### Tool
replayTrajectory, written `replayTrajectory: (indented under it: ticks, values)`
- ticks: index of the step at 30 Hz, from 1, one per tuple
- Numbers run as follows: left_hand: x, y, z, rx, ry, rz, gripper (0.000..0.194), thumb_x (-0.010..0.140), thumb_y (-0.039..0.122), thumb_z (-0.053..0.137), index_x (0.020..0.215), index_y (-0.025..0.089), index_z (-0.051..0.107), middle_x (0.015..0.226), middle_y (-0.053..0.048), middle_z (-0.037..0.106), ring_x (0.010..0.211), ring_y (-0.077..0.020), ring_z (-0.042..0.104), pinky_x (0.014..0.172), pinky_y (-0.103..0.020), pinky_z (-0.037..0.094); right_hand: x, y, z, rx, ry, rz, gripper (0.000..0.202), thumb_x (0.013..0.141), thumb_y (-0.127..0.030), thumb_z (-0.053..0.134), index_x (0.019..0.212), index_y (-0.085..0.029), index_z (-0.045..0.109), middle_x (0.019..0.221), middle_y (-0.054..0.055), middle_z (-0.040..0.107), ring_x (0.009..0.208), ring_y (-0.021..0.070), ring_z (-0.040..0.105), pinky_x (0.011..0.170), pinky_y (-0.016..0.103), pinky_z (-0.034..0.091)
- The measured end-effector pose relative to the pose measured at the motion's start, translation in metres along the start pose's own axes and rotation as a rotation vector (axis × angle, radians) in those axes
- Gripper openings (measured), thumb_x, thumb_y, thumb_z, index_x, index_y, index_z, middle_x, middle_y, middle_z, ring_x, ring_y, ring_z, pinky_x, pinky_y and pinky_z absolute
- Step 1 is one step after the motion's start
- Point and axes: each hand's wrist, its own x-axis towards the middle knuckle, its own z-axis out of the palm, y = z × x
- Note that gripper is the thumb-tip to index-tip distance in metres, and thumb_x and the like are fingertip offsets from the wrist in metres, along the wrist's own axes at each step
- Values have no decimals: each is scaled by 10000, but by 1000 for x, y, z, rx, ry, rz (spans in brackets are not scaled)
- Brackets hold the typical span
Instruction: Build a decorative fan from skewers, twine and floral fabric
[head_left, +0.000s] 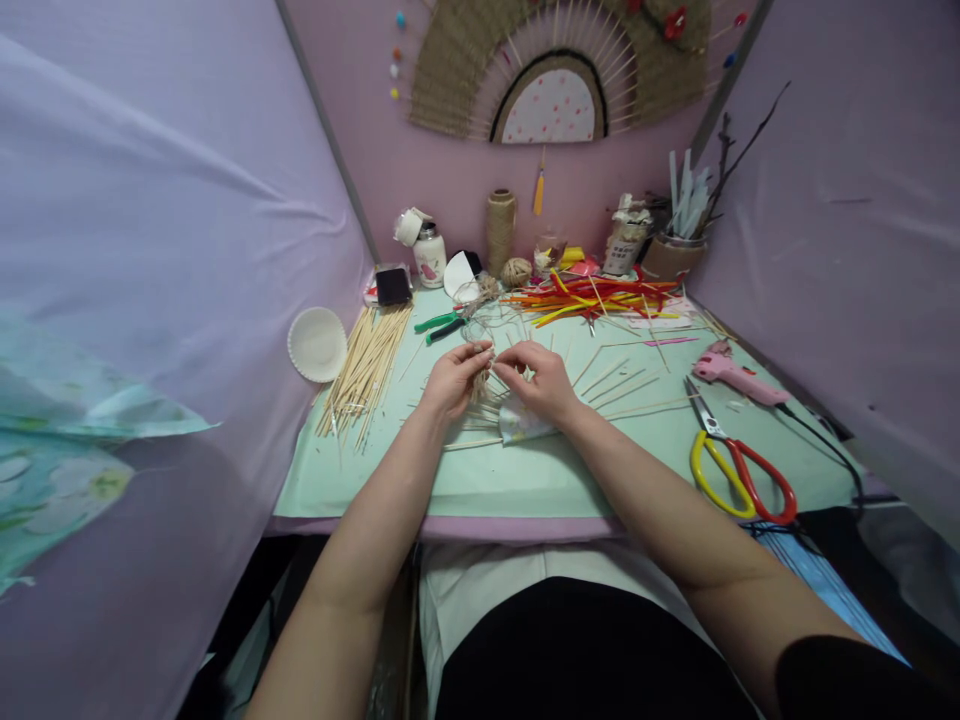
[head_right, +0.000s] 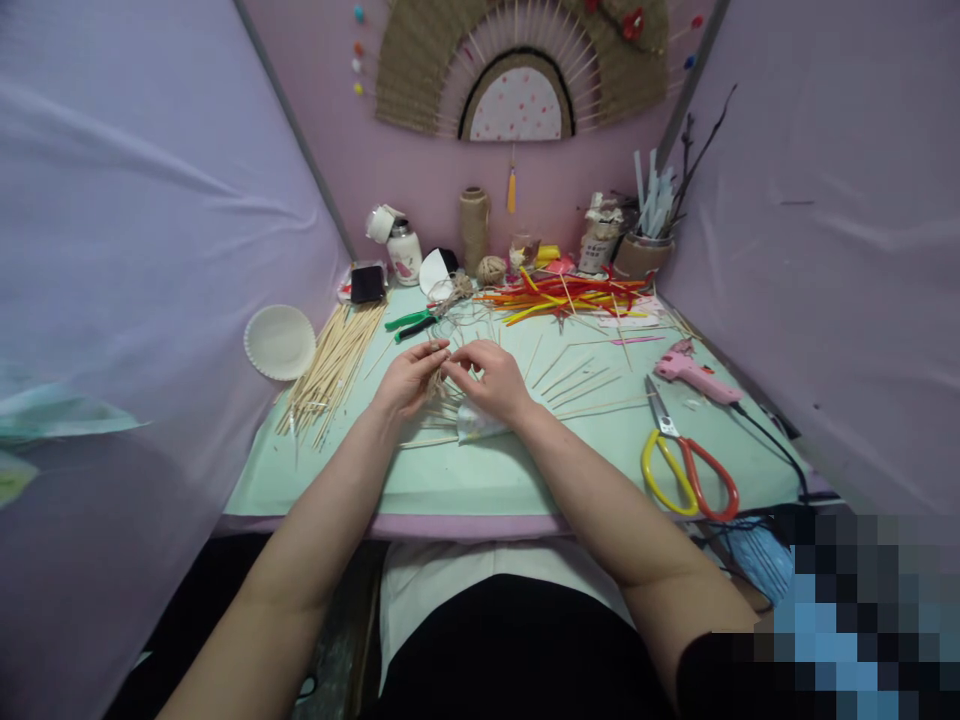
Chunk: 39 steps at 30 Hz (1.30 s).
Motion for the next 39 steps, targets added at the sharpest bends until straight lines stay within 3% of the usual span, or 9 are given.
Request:
replayTrajectory:
  ticks: [2, 4, 8, 10, 16, 22, 31, 36, 39]
  values:
    - [1, -2, 0, 36, 7, 47, 336, 566, 185, 856, 859, 122, 704, 714, 6, 651, 625, -72, 586, 615, -201, 440, 1, 0, -1, 144, 108, 186, 261, 897, -426, 544, 773, -204, 603, 686, -3, 573, 632, 144, 488, 632, 298, 394]
    - [3, -4, -1, 76, 2, 85, 341, 562, 200, 856, 863, 130, 713, 727, 4, 655, 643, -74, 582, 631, -205, 437, 4, 1, -1, 226, 137, 325, 285, 865, -461, 557, 754, -201, 597, 668, -13, 551, 628, 138, 481, 615, 283, 384]
    - [7, -8, -4, 155, -5, 141, 347, 568, 247, 847, 872, 148, 712, 700, 5, 649, 645, -87, 566, 626, -217, 418, 7, 5, 2, 304, -28, 457, 282, 749, -461, 663, 705, -184, 633, 658, -5, 586, 637, 140, 504, 625, 281, 391]
    - [7, -8, -5, 196, -7, 154, 350, 570, 256, 839, 877, 155, 705, 699, 7, 645, 648, -93, 567, 626, -221, 416, 7, 6, 3, 307, -18, 471, 264, 732, -441, 675, 699, -181, 639, 655, -5, 591, 630, 138, 504, 626, 281, 394]
    - [4, -9, -4, 357, -35, 177, 306, 613, 237, 775, 893, 155, 686, 707, 3, 635, 636, -100, 555, 615, -233, 413, 6, 8, 2, 236, 103, 409, 207, 763, -386, 631, 697, -191, 614, 676, -7, 580, 644, 138, 497, 647, 283, 406]
    - [5, -14, -5, 616, 115, 354, 121, 686, 192, 698, 800, 166, 668, 804, -14, 645, 712, -117, 565, 663, -243, 436, 2, 2, 4, 141, 41, 312, 185, 823, -369, 596, 753, -198, 604, 726, 3, 587, 674, 142, 509, 660, 282, 408]
    - [-4, 4, 3, 69, -92, -52, 248, 694, 170, 701, 933, 132, 648, 681, 7, 596, 593, -75, 552, 600, -210, 447, 2, 8, 3, 105, 104, 324, 159, 838, -345, 581, 774, -202, 608, 710, 5, 597, 669, 151, 511, 652, 291, 411]
    - [-3, 3, 1, 34, -28, -8, 277, 669, 184, 781, 919, 141, 672, 754, -4, 646, 653, -86, 589, 631, -215, 448, 2, 6, 2, 33, 116, 180, 136, 852, -304, 574, 752, -213, 582, 741, 20, 591, 729, 169, 529, 699, 306, 429]
    - [-1, -1, 1, 19, -15, 65, 283, 630, 165, 818, 879, 149, 686, 808, -2, 663, 715, -87, 599, 691, -213, 451, 2, 4, 2, -8, 58, 55, 124, 856, -281, 580, 748, -219, 576, 805, 40, 592, 818, 190, 549, 757, 330, 439]
